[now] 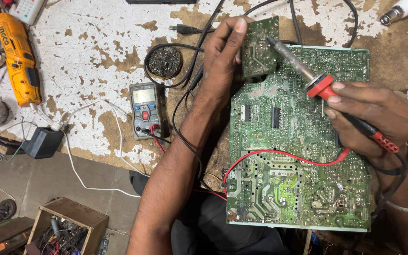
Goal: The person uses a multimeter to test points on a green circuit board, then uses a soldering iron to work on a smaller board section. The person holds the boards and tools with both hands while performing the repair.
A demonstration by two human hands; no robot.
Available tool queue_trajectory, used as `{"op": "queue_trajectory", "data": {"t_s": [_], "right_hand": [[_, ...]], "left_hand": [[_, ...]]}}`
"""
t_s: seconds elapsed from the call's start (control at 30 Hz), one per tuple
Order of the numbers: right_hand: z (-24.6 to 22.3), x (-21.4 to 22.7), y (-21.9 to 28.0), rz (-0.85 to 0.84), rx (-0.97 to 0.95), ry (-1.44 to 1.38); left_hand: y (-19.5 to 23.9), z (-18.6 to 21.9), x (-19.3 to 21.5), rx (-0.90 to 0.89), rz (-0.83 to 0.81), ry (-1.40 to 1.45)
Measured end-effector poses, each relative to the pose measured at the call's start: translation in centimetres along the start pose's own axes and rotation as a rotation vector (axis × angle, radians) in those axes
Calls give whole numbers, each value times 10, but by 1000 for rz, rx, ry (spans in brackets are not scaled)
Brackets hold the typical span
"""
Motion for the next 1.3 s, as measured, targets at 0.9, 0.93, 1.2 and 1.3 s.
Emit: {"op": "queue_trajectory", "data": {"t_s": [0.9,0.93,1.2,1.3], "right_hand": [[-2,0,-2,79,-21,-17],[-2,0,-3,86,-13,6],[-4,-1,-5,64,-33,-2],[-4,0,-4,81,-52,-24]], "left_hand": [[-2,-9,5,-6,88,-72],[-1,-8,6,-6,79,-57],[2,1,3,-136,61,-72],[1,-5,5,-7,96,-24]]}}
Point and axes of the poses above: each hand's wrist, its own y-axis away from the middle knuckle, its own x-axis out of the back of the hand, z = x × y, the point moved 4 cm from there along -y, towards the middle knuckle, and after that the axes turned 6 degrees about -y, right-handed, at the moved point
